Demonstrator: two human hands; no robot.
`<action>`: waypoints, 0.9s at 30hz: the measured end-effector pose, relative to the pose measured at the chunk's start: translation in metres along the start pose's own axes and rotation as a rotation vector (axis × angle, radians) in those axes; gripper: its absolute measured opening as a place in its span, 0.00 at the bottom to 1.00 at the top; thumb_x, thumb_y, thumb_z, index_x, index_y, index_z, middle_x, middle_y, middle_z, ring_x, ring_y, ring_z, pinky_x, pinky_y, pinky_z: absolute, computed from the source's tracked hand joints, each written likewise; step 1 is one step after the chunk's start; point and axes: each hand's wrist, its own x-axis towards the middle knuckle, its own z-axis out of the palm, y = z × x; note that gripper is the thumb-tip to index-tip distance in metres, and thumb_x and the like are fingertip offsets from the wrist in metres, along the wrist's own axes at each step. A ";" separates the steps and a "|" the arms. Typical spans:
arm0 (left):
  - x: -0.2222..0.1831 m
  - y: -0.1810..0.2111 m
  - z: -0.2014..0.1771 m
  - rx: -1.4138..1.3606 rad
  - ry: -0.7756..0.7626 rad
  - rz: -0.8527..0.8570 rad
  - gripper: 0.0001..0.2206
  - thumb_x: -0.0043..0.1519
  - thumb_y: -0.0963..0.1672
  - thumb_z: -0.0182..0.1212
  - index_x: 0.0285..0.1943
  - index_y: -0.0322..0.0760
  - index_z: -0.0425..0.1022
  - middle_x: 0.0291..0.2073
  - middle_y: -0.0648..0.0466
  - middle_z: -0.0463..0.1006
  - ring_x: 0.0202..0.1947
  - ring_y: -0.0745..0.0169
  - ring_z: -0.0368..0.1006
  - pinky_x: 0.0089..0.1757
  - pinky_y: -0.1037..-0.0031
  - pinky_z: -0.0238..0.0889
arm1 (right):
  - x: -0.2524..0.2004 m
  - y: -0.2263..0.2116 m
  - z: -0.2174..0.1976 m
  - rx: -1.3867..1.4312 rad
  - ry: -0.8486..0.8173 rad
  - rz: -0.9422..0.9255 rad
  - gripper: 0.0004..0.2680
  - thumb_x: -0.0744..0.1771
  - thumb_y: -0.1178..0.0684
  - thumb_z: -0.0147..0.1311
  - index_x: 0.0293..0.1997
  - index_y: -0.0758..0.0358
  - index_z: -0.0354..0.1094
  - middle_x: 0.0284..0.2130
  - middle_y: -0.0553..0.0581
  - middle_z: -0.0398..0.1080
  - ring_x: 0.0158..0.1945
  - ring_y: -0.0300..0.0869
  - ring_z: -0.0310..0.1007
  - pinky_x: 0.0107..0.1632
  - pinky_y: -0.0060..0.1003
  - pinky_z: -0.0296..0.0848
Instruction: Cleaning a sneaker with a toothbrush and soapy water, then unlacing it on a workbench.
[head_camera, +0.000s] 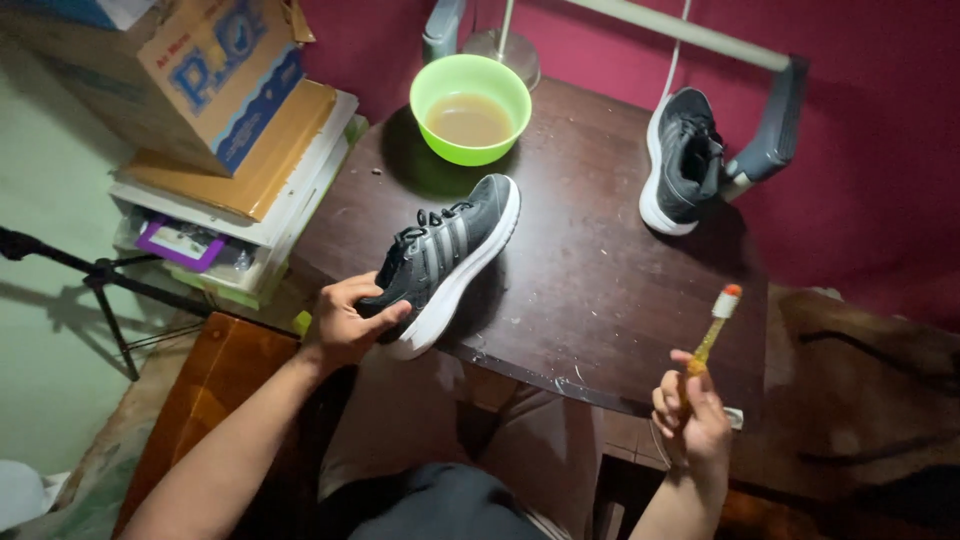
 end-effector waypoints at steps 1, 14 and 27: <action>-0.005 -0.010 0.001 0.007 0.009 -0.003 0.20 0.60 0.48 0.68 0.18 0.34 0.67 0.22 0.57 0.69 0.24 0.66 0.62 0.29 0.74 0.53 | 0.009 0.009 0.004 0.003 -0.011 0.005 0.13 0.73 0.50 0.42 0.63 0.62 0.62 0.24 0.50 0.56 0.20 0.33 0.52 0.15 0.22 0.54; -0.018 -0.070 -0.004 -0.263 0.033 -0.181 0.22 0.70 0.50 0.49 0.22 0.44 0.51 0.21 0.63 0.52 0.24 0.71 0.50 0.30 0.73 0.45 | 0.030 0.075 0.203 -1.350 -0.733 -0.243 0.19 0.71 0.55 0.40 0.72 0.42 0.59 0.27 0.50 0.62 0.23 0.47 0.63 0.29 0.41 0.66; -0.014 -0.068 -0.005 -0.271 0.026 -0.136 0.24 0.69 0.49 0.57 0.17 0.39 0.71 0.16 0.52 0.71 0.18 0.62 0.66 0.28 0.72 0.65 | 0.055 0.070 0.170 -1.708 -0.649 -0.518 0.22 0.63 0.52 0.47 0.66 0.31 0.66 0.20 0.41 0.63 0.21 0.39 0.72 0.26 0.36 0.73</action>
